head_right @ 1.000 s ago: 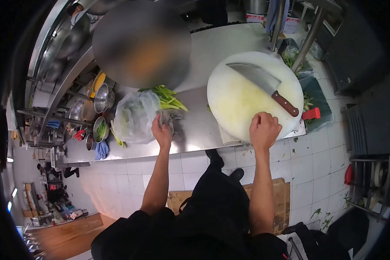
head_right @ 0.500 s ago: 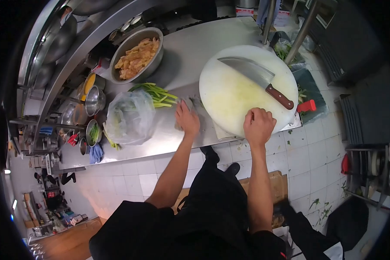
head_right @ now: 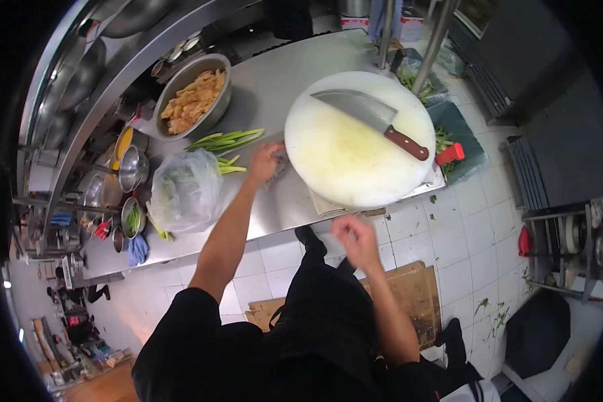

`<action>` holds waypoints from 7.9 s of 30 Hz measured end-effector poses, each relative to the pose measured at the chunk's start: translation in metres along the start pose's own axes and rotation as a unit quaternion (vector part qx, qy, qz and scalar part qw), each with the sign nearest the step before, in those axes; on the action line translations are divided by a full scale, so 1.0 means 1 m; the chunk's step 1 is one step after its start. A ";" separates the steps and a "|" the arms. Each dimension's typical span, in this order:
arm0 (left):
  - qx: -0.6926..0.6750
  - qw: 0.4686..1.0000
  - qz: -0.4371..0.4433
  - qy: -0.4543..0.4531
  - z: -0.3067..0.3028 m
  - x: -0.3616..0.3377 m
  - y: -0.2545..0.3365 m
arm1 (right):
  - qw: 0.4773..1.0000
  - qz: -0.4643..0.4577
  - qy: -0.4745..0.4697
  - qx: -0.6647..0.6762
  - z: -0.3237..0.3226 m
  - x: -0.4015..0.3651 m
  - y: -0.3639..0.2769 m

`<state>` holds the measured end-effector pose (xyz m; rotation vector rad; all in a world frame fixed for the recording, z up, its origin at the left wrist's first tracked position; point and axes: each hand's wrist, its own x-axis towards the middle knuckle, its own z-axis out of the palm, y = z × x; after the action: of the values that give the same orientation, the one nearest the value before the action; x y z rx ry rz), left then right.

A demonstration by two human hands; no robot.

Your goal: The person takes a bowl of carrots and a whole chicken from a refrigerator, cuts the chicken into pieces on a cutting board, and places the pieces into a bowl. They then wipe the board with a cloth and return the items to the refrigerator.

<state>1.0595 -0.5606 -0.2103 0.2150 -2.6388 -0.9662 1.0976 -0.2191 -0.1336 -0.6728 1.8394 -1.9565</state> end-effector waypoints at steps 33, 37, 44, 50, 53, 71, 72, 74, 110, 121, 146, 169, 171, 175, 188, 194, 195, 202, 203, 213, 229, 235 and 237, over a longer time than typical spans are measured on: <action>-0.046 0.997 -0.058 0.003 0.004 -0.050 0.037 | 0.795 0.464 0.063 0.385 0.005 -0.062 0.165; -0.128 0.988 -0.056 -0.062 0.025 -0.131 0.097 | 0.791 0.442 0.018 0.423 0.027 -0.039 0.165; -0.247 0.946 -0.177 0.112 0.017 -0.189 0.163 | 0.707 0.439 0.056 0.553 0.034 -0.032 0.110; -0.104 0.955 -0.182 0.210 -0.050 -0.149 0.057 | 0.732 0.398 0.006 0.553 -0.023 -0.052 0.109; 0.177 0.969 -0.078 0.152 -0.022 -0.136 0.051 | 0.844 0.348 0.143 0.382 -0.092 -0.061 0.070; -0.171 0.975 0.086 -0.116 0.030 -0.145 0.189 | 0.896 0.044 0.229 -0.379 -0.188 0.061 0.049; -0.163 0.977 0.062 -0.123 0.026 -0.144 0.184 | 0.864 0.028 0.224 -0.451 -0.186 0.066 0.056; -0.144 0.981 0.048 -0.121 0.014 -0.148 0.176 | 0.828 -0.001 0.189 -0.527 -0.189 0.071 0.071; 0.131 0.947 -0.250 0.155 0.020 -0.086 0.051 | 0.889 0.325 0.070 -0.316 -0.164 -0.182 0.162; 0.035 0.995 -0.055 0.072 -0.130 -0.226 0.048 | 0.900 0.299 -0.053 -0.311 -0.150 -0.129 0.165; 0.109 0.825 -0.396 0.388 -0.204 -0.357 -0.014 | 0.894 0.329 -0.104 -0.285 -0.154 -0.207 0.192; 0.136 0.986 -0.067 0.063 -0.183 -0.373 -0.054 | 0.872 0.445 -0.072 -0.191 -0.017 -0.203 0.183; 0.036 0.974 -0.178 -0.132 -0.254 -0.416 -0.083 | 0.858 0.480 -0.069 -0.172 -0.009 -0.206 0.182; -0.054 0.973 -0.207 0.088 -0.349 -0.425 -0.090 | 0.825 0.492 -0.137 -0.240 0.012 -0.206 0.166; 0.298 0.897 -0.238 0.223 -0.279 -0.404 -0.166 | 0.871 0.437 0.001 -0.223 0.033 -0.210 0.122; 0.338 0.886 -0.277 0.154 -0.302 -0.393 -0.215 | 0.805 0.554 0.060 -0.202 -0.012 -0.303 0.123; 0.348 0.875 -0.302 0.146 -0.305 -0.384 -0.207 | 0.790 0.575 0.027 -0.208 -0.023 -0.323 0.134; 0.326 0.864 -0.168 0.345 -0.263 -0.344 -0.104 | 0.791 0.554 0.213 -0.145 -0.049 -0.347 0.123; 0.334 0.877 -0.108 0.328 -0.239 -0.330 -0.075 | 0.792 0.553 0.216 -0.139 -0.058 -0.350 0.126; -0.646 0.639 -0.242 -0.341 0.046 -0.178 0.232 | 0.859 0.371 0.290 0.201 -0.152 -0.263 0.039; -0.552 0.605 -0.214 -0.532 0.265 -0.043 0.403 | 0.787 0.369 0.218 0.444 -0.223 -0.258 0.108; -0.206 0.818 0.075 -0.533 0.402 -0.021 0.369 | 0.710 0.487 0.487 0.149 -0.340 -0.360 0.199; -0.124 0.821 0.111 -0.546 0.448 -0.015 0.330 | 0.703 0.491 0.500 0.116 -0.367 -0.384 0.164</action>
<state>0.9072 -0.0368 -0.3223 -0.9884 -3.2718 -1.6736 1.1913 0.2869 -0.3439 1.4804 1.6699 -1.6814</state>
